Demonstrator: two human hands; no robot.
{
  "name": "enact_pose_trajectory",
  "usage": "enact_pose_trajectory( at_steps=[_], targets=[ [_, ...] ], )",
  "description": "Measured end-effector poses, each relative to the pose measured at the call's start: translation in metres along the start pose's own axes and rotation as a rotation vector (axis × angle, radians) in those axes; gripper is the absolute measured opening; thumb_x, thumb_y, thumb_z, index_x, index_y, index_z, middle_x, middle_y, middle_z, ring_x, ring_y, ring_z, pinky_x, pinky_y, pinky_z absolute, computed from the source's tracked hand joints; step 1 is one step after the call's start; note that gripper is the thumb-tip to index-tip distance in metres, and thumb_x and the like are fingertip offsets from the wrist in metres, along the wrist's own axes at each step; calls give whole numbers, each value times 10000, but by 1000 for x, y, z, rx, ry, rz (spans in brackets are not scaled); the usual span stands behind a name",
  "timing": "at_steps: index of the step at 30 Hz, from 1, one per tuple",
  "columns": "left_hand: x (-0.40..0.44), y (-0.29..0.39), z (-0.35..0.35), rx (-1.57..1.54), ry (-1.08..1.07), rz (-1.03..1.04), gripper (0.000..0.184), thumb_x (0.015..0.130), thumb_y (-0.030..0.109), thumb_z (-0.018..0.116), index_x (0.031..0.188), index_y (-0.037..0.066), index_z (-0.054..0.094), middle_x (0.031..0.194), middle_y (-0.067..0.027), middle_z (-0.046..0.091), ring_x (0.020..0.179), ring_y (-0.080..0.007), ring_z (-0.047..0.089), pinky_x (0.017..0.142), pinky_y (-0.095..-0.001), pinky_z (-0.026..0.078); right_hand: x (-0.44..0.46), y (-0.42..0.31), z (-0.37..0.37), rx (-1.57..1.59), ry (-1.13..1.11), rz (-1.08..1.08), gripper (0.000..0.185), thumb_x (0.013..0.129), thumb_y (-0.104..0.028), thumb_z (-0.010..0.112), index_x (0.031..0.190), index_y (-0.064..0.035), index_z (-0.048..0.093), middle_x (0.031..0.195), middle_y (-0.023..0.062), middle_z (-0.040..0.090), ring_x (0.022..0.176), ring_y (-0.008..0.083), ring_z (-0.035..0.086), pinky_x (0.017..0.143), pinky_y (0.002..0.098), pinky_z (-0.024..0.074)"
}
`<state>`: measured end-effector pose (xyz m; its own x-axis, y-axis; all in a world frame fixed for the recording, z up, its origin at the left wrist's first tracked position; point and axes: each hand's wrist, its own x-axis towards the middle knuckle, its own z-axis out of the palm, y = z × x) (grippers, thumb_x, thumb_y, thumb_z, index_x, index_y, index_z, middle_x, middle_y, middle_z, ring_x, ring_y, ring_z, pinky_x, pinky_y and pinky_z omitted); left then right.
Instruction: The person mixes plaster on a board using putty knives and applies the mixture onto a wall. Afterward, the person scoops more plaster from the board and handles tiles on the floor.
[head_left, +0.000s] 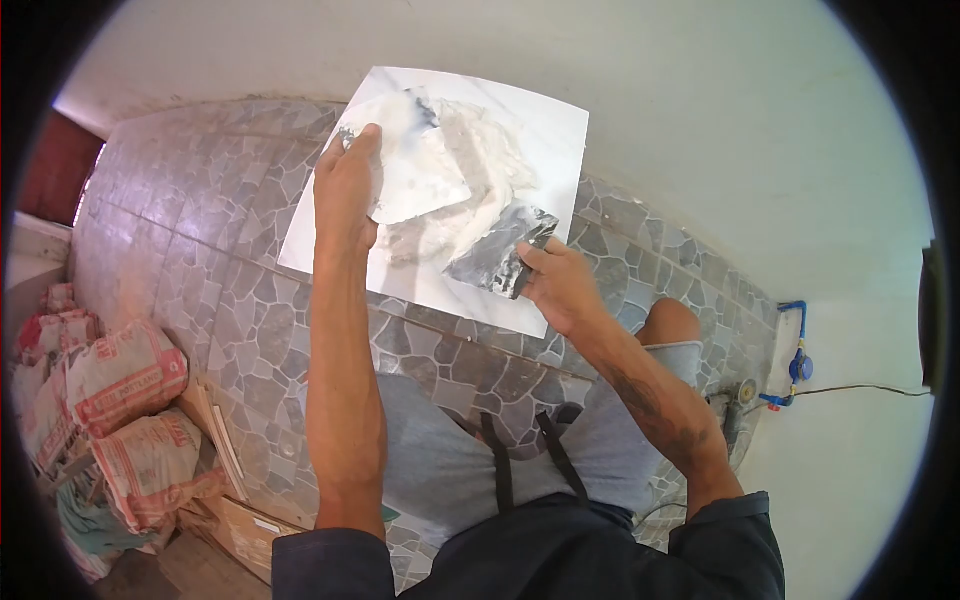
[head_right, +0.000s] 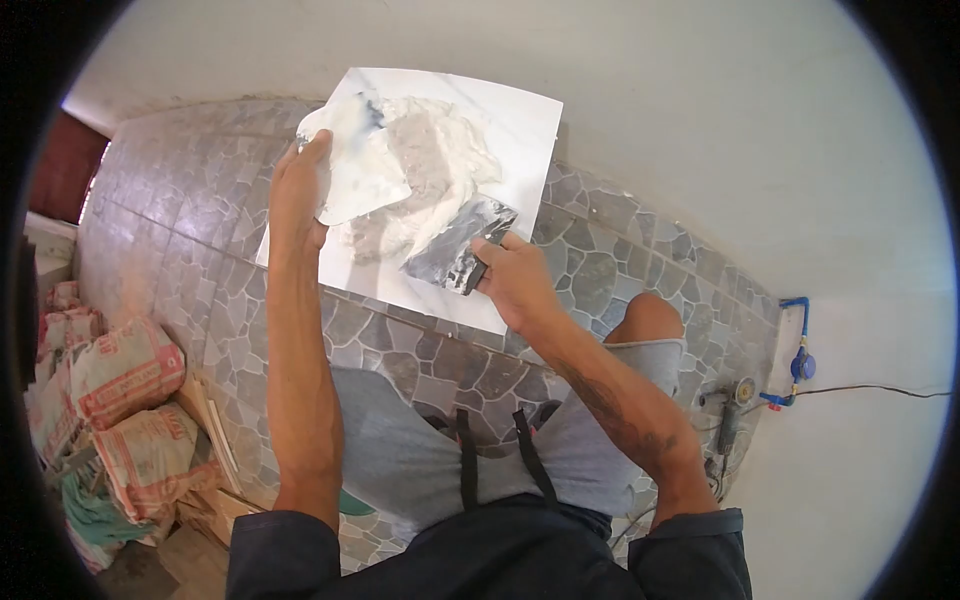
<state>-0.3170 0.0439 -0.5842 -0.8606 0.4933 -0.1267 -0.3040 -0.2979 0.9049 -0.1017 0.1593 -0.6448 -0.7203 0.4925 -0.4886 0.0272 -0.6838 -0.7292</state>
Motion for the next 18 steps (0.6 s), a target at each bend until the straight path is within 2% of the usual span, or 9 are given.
enact_pose_trajectory(
  at_steps=[7, 10, 13, 16, 18],
  targets=[
    [-6, 7, -3, -8, 1, -51, 333, 961, 118, 498, 1216, -93, 525, 1060, -161, 638, 880, -220, 670, 751, -324, 566, -10, -27, 1, -29, -72, -138, 173, 966, -74, 539, 1122, -2, 565, 1074, 71, 619, 973, 183, 627, 855, 387, 529],
    [-7, 9, 4, -44, 18, -139, 333, 961, 120, 477, 1223, -85, 504, 1074, -170, 625, 892, -241, 673, 763, -341, 577, -11, -42, 10, -33, -70, -285, 178, 966, -76, 541, 1120, -2, 589, 1011, 56, 645, 903, 158, 640, 796, 322, 528],
    [-3, 4, 5, -110, 14, -200, 329, 936, 118, 511, 1183, -100, 517, 1064, -178, 637, 901, -263, 684, 762, -363, 590, -9, -54, 8, -330, 10, -497, 143, 963, -87, 563, 1076, -18, 615, 935, 26, 665, 816, 105, 628, 692, 276, 491],
    [-4, -1, 6, -198, -17, -259, 337, 937, 125, 510, 1183, -104, 508, 1084, -198, 631, 922, -286, 679, 808, -396, 584, -22, -62, 29, -770, 166, -865, 140, 952, -63, 561, 1067, -16, 625, 901, 54, 682, 725, 123, 619, 620, 278, 459],
    [-8, -1, 13, -233, -35, -323, 336, 939, 128, 506, 1182, -104, 501, 1084, -206, 630, 928, -292, 677, 807, -403, 587, -29, -66, 40, -981, 171, -1107, 146, 944, -31, 555, 1069, 1, 623, 878, 81, 679, 704, 150, 600, 602, 287, 459]
  ],
)
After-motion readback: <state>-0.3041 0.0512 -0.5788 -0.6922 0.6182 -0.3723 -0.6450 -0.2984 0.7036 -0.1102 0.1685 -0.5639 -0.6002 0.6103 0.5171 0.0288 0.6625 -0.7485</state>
